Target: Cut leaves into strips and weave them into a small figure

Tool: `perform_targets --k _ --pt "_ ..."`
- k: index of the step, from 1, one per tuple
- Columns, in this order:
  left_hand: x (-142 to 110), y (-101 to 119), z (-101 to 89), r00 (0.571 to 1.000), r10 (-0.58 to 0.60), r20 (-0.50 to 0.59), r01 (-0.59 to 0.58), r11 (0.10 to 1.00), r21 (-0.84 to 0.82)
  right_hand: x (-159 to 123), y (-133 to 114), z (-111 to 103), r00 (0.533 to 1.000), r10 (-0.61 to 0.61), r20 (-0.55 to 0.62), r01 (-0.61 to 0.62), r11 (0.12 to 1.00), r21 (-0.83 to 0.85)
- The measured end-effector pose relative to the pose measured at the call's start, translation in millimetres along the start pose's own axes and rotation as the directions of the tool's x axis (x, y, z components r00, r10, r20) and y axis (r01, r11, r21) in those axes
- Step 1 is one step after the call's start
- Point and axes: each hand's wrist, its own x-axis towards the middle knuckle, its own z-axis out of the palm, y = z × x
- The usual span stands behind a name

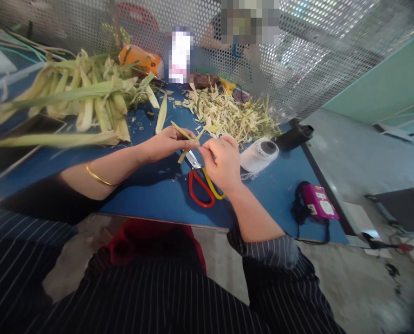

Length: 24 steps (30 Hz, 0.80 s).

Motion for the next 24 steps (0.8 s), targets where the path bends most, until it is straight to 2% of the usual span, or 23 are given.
perform_targets --k 6,8,10,11,13,16,20,24 --pt "3.6 -2.9 -2.0 0.999 -0.040 0.016 0.040 0.999 0.021 -4.9 -9.8 3.0 0.997 -0.045 0.055 0.043 0.998 0.034" --pt "4.0 -4.2 -3.7 0.999 -0.043 0.027 0.043 0.999 0.019 -5.7 -11.5 2.8 0.998 -0.001 0.061 -0.004 0.996 0.085" --pt "3.2 -4.4 -5.5 0.998 -0.058 0.035 0.057 0.998 0.015 -4.8 -10.2 0.9 0.989 0.113 0.095 -0.132 0.967 0.220" --pt "2.5 -4.0 -6.3 0.996 -0.077 0.042 0.076 0.997 0.019 -3.6 -8.4 -0.4 0.975 0.187 0.117 -0.215 0.925 0.312" --pt "0.9 -2.5 -6.9 0.990 -0.128 0.055 0.126 0.991 0.036 -0.3 -2.9 -2.5 0.929 0.339 0.146 -0.365 0.787 0.498" --pt "-0.8 0.1 -5.7 0.981 -0.177 0.078 0.173 0.984 0.051 4.7 5.2 -1.6 0.859 0.489 0.152 -0.452 0.583 0.675" --pt "-1.5 3.0 -3.5 0.982 -0.165 0.094 0.162 0.986 0.043 7.0 9.9 6.0 0.832 0.504 0.231 -0.490 0.472 0.733" --pt "-2.0 5.7 -3.4 0.983 -0.147 0.114 0.143 0.989 0.037 6.6 13.0 10.0 0.753 0.638 0.162 -0.503 0.399 0.766"
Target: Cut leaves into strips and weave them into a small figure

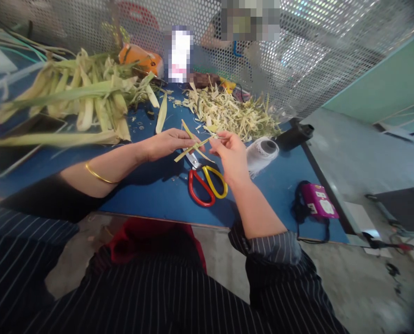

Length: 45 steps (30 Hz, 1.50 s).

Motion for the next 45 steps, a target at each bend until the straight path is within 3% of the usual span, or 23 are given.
perform_targets --k 4,6,8,10,12,17,20,23,26,29,35,39,41,45 --pt "1.2 -0.1 0.7 1.000 0.010 -0.007 -0.010 0.998 0.062 -1.5 -2.8 -0.8 0.990 -0.016 0.143 0.016 1.000 -0.001" --pt "2.3 -0.9 2.4 0.995 0.088 -0.038 -0.081 0.984 0.156 -3.1 -4.0 -0.2 0.987 -0.079 0.143 0.080 0.997 -0.003" --pt "2.5 -0.8 5.5 0.964 0.233 -0.125 -0.188 0.936 0.298 -4.2 -3.5 0.6 0.987 -0.136 0.087 0.137 0.990 -0.006" --pt "1.2 0.5 9.6 0.908 0.347 -0.234 -0.222 0.872 0.436 -4.5 -1.2 1.1 0.984 -0.166 0.060 0.168 0.986 -0.023" --pt "-1.0 2.3 13.7 0.874 0.369 -0.318 -0.165 0.839 0.519 -4.4 2.0 1.4 0.981 -0.182 0.070 0.186 0.981 -0.052" --pt "-5.0 3.4 17.9 0.848 0.332 -0.412 0.009 0.769 0.639 -3.9 9.8 3.0 0.977 -0.191 0.097 0.196 0.980 -0.043" --pt "-3.4 0.6 16.6 0.861 0.256 -0.439 0.031 0.835 0.549 -4.3 11.2 4.5 0.980 -0.174 0.093 0.178 0.983 -0.044" --pt "-0.6 -2.0 15.6 0.925 0.045 -0.378 0.046 0.972 0.229 -6.0 8.7 5.7 0.979 -0.175 0.105 0.182 0.982 -0.057" --pt "0.0 0.2 15.4 0.939 -0.086 -0.334 0.095 0.995 0.011 -7.9 4.6 6.2 0.977 -0.180 0.118 0.185 0.982 -0.035" --pt "-2.2 6.9 15.6 0.938 -0.138 -0.319 0.124 0.990 -0.065 -8.4 2.1 5.9 0.976 -0.189 0.109 0.192 0.981 -0.024" --pt "-5.1 7.2 18.1 0.964 -0.210 -0.165 0.176 0.964 -0.198 -8.5 -0.1 4.3 0.969 -0.198 0.150 0.213 0.972 -0.098" --pt "-4.1 2.5 19.0 0.965 -0.159 -0.209 0.140 0.985 -0.102 -12.1 -2.2 2.4 0.952 -0.273 0.139 0.300 0.919 -0.254" --pt "-3.6 2.4 18.7 0.966 -0.128 -0.226 0.124 0.992 -0.033 -15.4 -3.3 1.5 0.919 -0.358 0.164 0.394 0.838 -0.377" --pt "-3.9 2.5 16.3 0.982 -0.095 -0.163 0.097 0.995 0.004 -20.6 -7.4 -0.3 0.772 -0.506 0.385 0.635 0.594 -0.494"
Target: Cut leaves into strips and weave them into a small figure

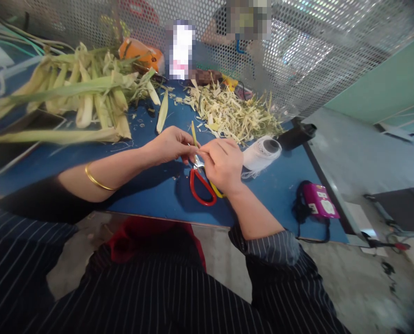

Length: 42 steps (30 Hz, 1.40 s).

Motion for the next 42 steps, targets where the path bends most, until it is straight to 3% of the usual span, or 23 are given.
perform_targets --k 2,5,7,10,12,15,18,21,25,30,35,39,42 --pt "-0.7 -0.5 -0.8 0.999 -0.011 0.052 0.011 1.000 -0.010 1.6 0.0 -2.4 1.000 0.015 0.021 -0.017 0.997 0.081" --pt "-2.6 -0.5 0.8 0.993 -0.040 0.112 0.045 0.998 -0.038 6.8 6.2 -4.3 0.963 0.270 0.002 -0.248 0.883 0.399" --pt "-4.3 0.4 3.4 0.986 -0.052 0.156 0.061 0.997 -0.054 10.1 12.9 -3.2 0.911 0.406 0.070 -0.377 0.752 0.541" --pt "-6.3 2.9 6.9 0.979 -0.076 0.189 0.085 0.996 -0.039 12.3 19.0 0.2 0.868 0.429 0.251 -0.491 0.663 0.565" --pt "-7.1 4.6 8.3 0.977 -0.089 0.193 0.093 0.996 -0.012 12.4 18.2 1.5 0.865 0.416 0.280 -0.499 0.668 0.552" --pt "-8.1 6.5 9.1 0.977 -0.070 0.201 0.071 0.997 0.001 12.1 11.6 0.4 0.905 0.391 0.168 -0.420 0.753 0.507" --pt "-9.4 6.5 9.4 0.975 -0.072 0.211 0.070 0.997 0.018 10.8 3.0 -0.7 0.963 0.261 0.067 -0.266 0.874 0.406" --pt "-10.9 5.1 10.6 0.967 -0.100 0.236 0.088 0.994 0.061 8.6 -3.5 0.5 0.988 0.146 0.054 -0.156 0.938 0.310" --pt "-10.9 4.1 12.7 0.969 -0.123 0.216 0.127 0.992 -0.002 8.0 -0.3 0.7 0.980 0.198 -0.021 -0.181 0.930 0.319" --pt "-7.5 7.8 6.5 0.975 -0.161 0.151 0.191 0.958 -0.212 12.7 20.8 -2.4 0.931 0.365 0.008 -0.320 0.805 0.499" --pt "-3.4 10.2 -4.5 0.978 -0.185 0.097 0.209 0.858 -0.470 13.5 25.7 -0.9 0.933 0.326 0.150 -0.357 0.803 0.478" --pt "-1.2 5.8 -6.0 0.979 -0.165 0.123 0.205 0.834 -0.512 12.0 20.0 0.5 0.931 0.296 0.214 -0.363 0.805 0.470" --pt "-0.7 3.7 -2.9 0.977 -0.169 0.133 0.214 0.825 -0.522 11.0 17.2 1.3 0.943 0.253 0.216 -0.323 0.854 0.409"
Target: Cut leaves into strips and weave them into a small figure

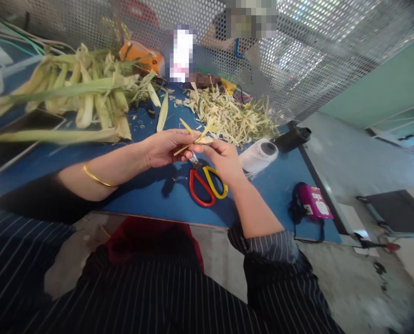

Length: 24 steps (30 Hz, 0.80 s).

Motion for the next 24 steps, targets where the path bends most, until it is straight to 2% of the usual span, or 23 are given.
perform_targets --k 4,7,9,11,14,16,19,22,24 --pt "2.2 -5.1 4.9 0.998 0.026 -0.063 -0.030 0.998 -0.058 -3.3 -1.9 3.4 0.992 -0.116 -0.052 0.103 0.973 -0.204" --pt "4.7 -9.4 7.6 0.988 0.013 -0.153 -0.022 0.998 -0.053 -6.7 -2.2 6.5 0.970 -0.231 -0.077 0.174 0.880 -0.443" --pt "5.9 -11.1 8.1 0.984 0.026 -0.175 -0.032 0.999 -0.032 -7.5 -0.8 7.4 0.968 -0.237 -0.084 0.162 0.843 -0.513" --pt "6.2 -11.1 7.7 0.984 0.044 -0.172 -0.048 0.999 -0.017 -6.7 1.5 6.4 0.982 -0.170 -0.081 0.116 0.886 -0.448" --pt "4.5 -8.8 7.1 0.981 0.051 -0.189 -0.047 0.999 0.027 -3.5 3.7 3.0 0.994 -0.060 -0.094 0.036 0.970 -0.240" --pt "2.1 -6.9 8.1 0.980 0.073 -0.187 -0.053 0.993 0.108 -1.7 3.7 1.4 0.990 -0.009 -0.138 -0.007 0.994 -0.112" --pt "-1.9 -6.2 12.5 0.990 0.084 -0.117 -0.051 0.963 0.263 -1.2 2.9 1.6 0.977 0.063 -0.206 -0.058 0.998 0.033" --pt "-3.7 -8.8 16.5 0.995 0.078 -0.066 -0.047 0.925 0.377 -3.7 2.4 3.9 0.963 0.061 -0.264 -0.059 0.998 0.014" --pt "-2.8 -12.0 16.4 0.991 0.117 -0.065 -0.077 0.898 0.434 -6.8 1.2 5.6 0.954 -0.043 -0.298 -0.003 0.988 -0.154"
